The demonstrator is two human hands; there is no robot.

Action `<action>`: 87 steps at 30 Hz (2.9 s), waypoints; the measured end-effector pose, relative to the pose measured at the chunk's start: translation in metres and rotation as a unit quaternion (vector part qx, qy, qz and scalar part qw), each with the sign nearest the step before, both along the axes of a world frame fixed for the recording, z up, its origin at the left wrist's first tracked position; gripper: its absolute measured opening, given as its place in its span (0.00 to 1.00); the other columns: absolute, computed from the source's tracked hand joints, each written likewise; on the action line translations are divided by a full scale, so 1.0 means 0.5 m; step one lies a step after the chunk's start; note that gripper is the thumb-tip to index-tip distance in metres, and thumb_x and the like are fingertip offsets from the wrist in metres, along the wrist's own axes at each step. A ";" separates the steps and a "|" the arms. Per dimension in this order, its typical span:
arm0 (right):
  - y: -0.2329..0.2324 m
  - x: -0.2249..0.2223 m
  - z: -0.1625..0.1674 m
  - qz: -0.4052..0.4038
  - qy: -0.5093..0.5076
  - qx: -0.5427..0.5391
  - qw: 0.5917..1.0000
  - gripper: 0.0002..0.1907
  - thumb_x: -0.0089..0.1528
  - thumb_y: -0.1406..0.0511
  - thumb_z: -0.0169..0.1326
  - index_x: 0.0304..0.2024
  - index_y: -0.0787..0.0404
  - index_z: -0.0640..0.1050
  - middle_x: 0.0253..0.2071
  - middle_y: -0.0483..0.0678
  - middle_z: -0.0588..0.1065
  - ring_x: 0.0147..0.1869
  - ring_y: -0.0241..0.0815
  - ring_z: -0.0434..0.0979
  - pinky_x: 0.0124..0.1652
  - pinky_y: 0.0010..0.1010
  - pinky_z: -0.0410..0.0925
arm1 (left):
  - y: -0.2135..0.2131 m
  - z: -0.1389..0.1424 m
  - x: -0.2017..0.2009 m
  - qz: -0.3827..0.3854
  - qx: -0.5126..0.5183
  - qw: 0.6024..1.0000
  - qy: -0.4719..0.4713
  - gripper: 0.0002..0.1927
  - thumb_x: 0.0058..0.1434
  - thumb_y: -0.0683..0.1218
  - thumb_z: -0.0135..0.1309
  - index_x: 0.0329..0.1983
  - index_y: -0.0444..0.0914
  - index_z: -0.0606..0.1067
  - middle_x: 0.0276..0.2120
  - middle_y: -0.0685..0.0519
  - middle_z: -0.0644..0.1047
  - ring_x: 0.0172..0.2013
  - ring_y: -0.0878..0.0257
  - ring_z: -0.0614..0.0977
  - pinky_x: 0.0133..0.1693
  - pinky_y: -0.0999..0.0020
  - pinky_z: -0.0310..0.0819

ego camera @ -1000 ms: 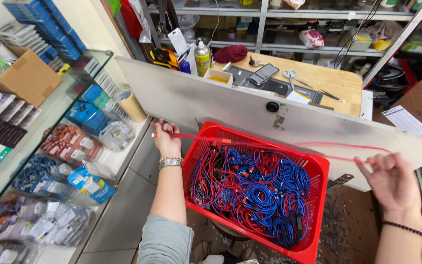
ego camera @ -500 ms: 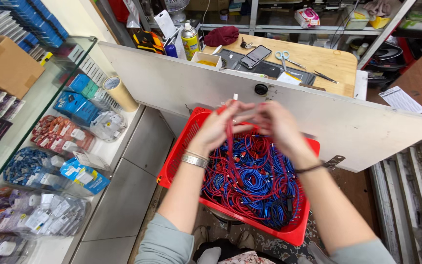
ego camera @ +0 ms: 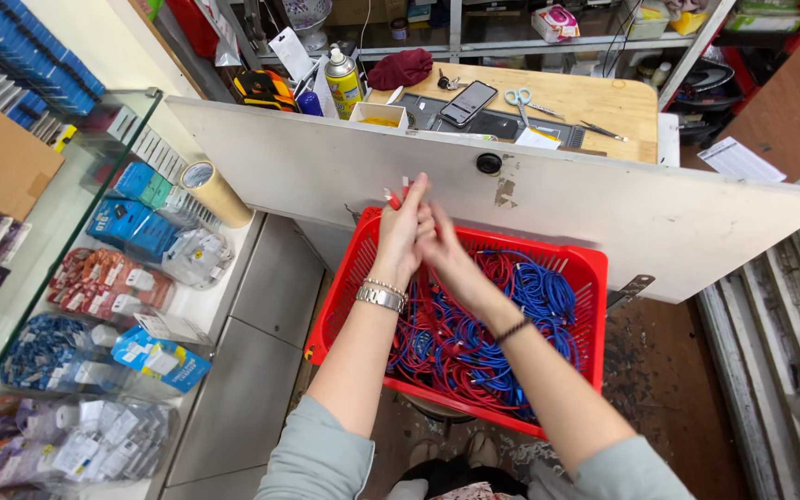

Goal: The person wipes small round clear plastic accessories one at a time with a gray cloth over a red basket, then coils red and blue cables by hand and places the coiled cables into a red basket, and finally wipes the glass display counter and shelf surface with the cloth.

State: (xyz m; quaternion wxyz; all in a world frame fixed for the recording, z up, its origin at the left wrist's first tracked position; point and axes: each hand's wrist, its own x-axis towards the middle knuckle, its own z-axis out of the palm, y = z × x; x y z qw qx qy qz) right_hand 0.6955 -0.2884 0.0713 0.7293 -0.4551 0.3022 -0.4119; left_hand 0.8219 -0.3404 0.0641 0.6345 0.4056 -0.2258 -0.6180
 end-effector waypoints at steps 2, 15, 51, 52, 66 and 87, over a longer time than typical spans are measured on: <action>0.067 0.010 -0.021 -0.002 0.107 -0.048 0.993 0.31 0.66 0.56 0.52 0.68 0.49 0.58 0.45 0.44 0.78 0.49 0.32 0.76 0.49 0.25 0.70 | -0.022 -0.030 0.036 -0.004 -0.005 1.000 0.010 0.21 0.68 0.47 0.65 0.29 0.44 0.63 0.17 0.65 0.60 0.13 0.73 0.57 0.16 0.72 0.48; 0.182 0.185 -0.277 -0.097 0.607 -0.024 0.788 0.18 0.75 0.62 0.35 0.49 0.71 0.72 0.34 0.65 0.79 0.38 0.64 0.81 0.38 0.51 0.75 | 0.060 -0.261 0.105 -0.245 0.028 0.597 -0.763 0.52 0.62 0.62 0.54 0.79 0.41 0.39 0.75 0.37 0.46 0.72 0.35 0.50 0.63 0.34 0.54; 1.185 -1.037 -0.106 -0.670 0.465 0.097 0.570 0.19 0.64 0.58 0.57 0.53 0.61 0.79 0.47 0.51 0.81 0.49 0.45 0.81 0.48 0.35 0.74 | 0.971 -0.038 -1.098 -0.645 -0.367 0.577 -0.342 0.26 0.66 0.50 0.51 0.66 0.43 0.67 0.51 0.46 0.80 0.43 0.51 0.85 0.47 0.59 0.77; 1.229 -1.071 -0.116 -0.678 0.538 0.074 0.495 0.20 0.63 0.58 0.59 0.53 0.61 0.78 0.52 0.54 0.79 0.55 0.51 0.81 0.54 0.39 0.73 | 1.009 -0.048 -1.132 -0.660 -0.361 0.566 -0.337 0.27 0.65 0.50 0.51 0.68 0.43 0.66 0.52 0.45 0.79 0.42 0.51 0.85 0.46 0.58 0.77; 1.302 -1.227 -0.089 -0.669 0.612 0.103 0.408 0.20 0.60 0.63 0.60 0.52 0.64 0.74 0.57 0.60 0.69 0.63 0.63 0.65 0.59 0.55 0.63 | 1.119 -0.103 -1.275 -0.675 -0.265 0.599 -0.339 0.27 0.67 0.53 0.50 0.68 0.43 0.69 0.55 0.44 0.80 0.48 0.52 0.83 0.49 0.58 0.77; 0.705 -0.515 0.154 -0.221 0.220 -0.028 0.950 0.21 0.62 0.60 0.56 0.56 0.61 0.72 0.43 0.48 0.80 0.46 0.33 0.77 0.45 0.29 0.70 | 0.726 0.062 -0.347 -0.339 -0.163 0.890 -0.258 0.16 0.68 0.50 0.57 0.53 0.35 0.78 0.44 0.57 0.81 0.43 0.71 0.79 0.48 0.72 0.75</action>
